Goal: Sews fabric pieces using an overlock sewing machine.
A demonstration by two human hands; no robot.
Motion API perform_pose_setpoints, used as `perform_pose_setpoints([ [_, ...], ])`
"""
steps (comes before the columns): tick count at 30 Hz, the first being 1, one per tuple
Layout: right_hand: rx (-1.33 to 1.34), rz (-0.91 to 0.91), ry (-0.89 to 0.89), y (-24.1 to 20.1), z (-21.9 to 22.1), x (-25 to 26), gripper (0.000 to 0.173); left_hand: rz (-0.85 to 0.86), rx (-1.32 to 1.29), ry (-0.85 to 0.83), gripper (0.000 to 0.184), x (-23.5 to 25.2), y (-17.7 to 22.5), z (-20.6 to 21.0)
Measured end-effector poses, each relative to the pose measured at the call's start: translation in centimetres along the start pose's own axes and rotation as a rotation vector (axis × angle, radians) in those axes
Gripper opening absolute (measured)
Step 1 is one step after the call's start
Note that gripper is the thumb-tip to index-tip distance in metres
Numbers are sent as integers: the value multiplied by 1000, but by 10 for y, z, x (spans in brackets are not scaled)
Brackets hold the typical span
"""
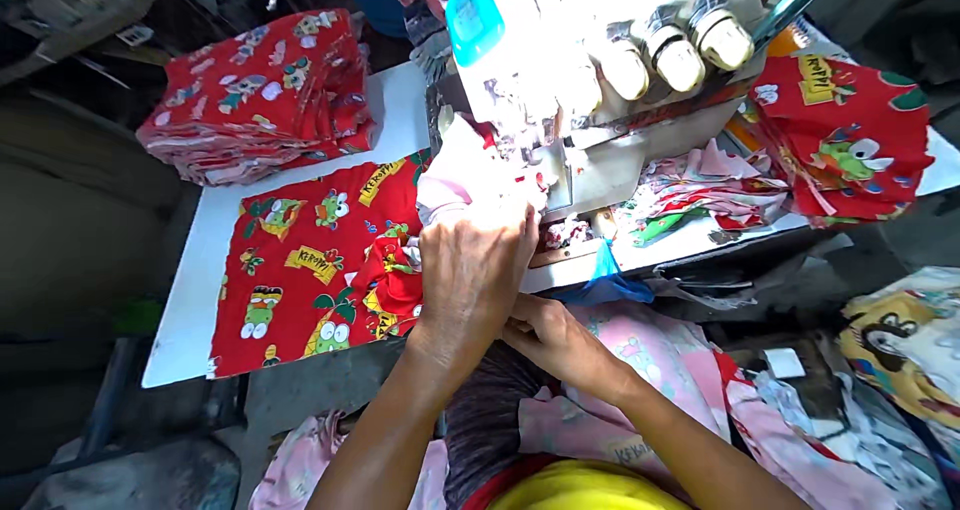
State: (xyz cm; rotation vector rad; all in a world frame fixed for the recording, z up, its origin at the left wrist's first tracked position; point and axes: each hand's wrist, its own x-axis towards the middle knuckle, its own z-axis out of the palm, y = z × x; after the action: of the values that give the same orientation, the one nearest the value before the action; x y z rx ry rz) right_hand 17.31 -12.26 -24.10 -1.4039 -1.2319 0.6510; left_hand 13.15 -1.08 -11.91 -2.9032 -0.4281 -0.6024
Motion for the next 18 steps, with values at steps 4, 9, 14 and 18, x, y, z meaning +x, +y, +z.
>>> perform_pose_setpoints([
  [4,-26,-33,-12,14,-1,-9,29,-28,-18,-10,20,12,-12,0],
  [9,-41,10,-55,22,0,-18,30,-154,-69,-33,24,41,-40,20],
  [14,-35,47,-70,18,-3,-24,31,-363,-143,-95,33,48,-65,23],
  [18,-55,39,-47,13,-8,-23,32,-335,-145,-1,23,19,-72,22],
])
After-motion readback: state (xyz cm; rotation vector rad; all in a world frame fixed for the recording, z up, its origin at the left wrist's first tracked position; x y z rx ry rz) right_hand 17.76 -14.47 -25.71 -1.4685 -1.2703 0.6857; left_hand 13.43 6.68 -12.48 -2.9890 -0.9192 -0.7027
